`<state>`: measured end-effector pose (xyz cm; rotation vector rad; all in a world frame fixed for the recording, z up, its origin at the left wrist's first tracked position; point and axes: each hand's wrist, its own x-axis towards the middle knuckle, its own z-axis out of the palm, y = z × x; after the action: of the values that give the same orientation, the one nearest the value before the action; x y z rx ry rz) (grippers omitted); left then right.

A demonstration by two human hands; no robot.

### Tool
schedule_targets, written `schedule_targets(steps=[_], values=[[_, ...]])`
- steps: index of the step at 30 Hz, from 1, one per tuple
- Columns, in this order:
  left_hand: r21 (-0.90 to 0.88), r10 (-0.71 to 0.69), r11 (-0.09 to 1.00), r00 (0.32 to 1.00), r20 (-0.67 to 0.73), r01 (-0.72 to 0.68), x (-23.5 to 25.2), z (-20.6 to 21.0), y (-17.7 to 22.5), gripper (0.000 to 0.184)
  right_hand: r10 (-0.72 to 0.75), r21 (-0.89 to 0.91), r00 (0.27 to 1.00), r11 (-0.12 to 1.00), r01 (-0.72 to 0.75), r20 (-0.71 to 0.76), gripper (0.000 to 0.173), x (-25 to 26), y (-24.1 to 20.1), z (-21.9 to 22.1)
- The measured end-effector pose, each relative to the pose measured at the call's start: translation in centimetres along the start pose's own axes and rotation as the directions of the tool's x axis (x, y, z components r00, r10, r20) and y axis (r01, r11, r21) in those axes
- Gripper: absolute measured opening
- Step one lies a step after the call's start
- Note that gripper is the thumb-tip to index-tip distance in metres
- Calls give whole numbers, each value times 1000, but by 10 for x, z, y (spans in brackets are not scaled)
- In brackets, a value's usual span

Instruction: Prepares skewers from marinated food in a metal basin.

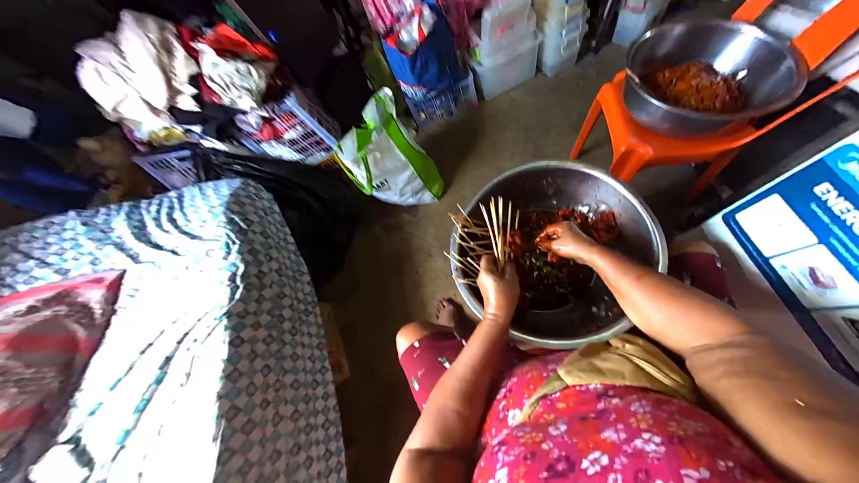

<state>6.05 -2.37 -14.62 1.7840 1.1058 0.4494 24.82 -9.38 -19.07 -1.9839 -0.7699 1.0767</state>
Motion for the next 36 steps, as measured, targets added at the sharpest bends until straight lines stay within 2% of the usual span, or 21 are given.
schedule_targets(steps=[2,4,7,8,10,13,15,18,22,23,25,27,28,29,31,33,36], values=[[-11,-17,1000,1000,15,17,1,1,-3,23,-55,-222,990,971,83,131,21,9,19,7],[-27,-29,999,999,28,30,1,2,-4,21,34,-491,974,867,81,222,21,11,22,10],[-65,-67,995,997,39,69,2,1,-1,20,257,-723,955,687,-73,148,21,8,6,1],[-70,-75,995,996,43,78,1,1,-1,20,296,-745,949,656,-118,110,22,7,1,-4],[-70,-74,995,996,50,77,1,2,-1,21,262,-725,960,680,-115,94,20,13,6,-9],[-75,-63,995,997,52,67,2,3,-2,20,101,-660,986,751,13,135,15,20,18,-6],[-72,-63,995,997,55,67,2,3,-2,20,26,-637,983,765,96,179,18,18,19,4],[-61,-62,996,996,60,65,1,2,-1,21,103,-724,976,686,69,191,29,5,3,19],[-75,-44,996,997,63,49,2,3,-2,19,184,-772,970,635,6,158,23,1,-9,20],[-79,-42,996,997,64,47,2,3,-3,19,153,-744,977,668,9,150,22,7,1,17],[-80,-40,996,996,75,46,2,3,-4,19,14,-585,995,810,46,98,17,24,28,7],[-75,-31,996,995,95,38,3,4,-4,20,-63,-273,998,960,56,-16,15,29,32,-6],[-77,-22,997,994,106,30,3,4,-4,20,3,-37,999,999,-5,-48,17,20,16,-12],[-80,-15,996,993,120,25,3,4,-3,20,89,225,994,972,-73,-64,21,12,1,-16],[-77,-7,997,986,164,20,2,3,-2,23,199,617,978,777,-122,-58,28,8,-13,-22],[-55,-7,998,977,212,19,1,2,0,24,223,757,973,646,-101,-60,28,6,-20,-25],[-15,-5,1000,966,257,9,1,3,-1,26,245,815,964,577,-60,-102,23,8,-19,-27]])
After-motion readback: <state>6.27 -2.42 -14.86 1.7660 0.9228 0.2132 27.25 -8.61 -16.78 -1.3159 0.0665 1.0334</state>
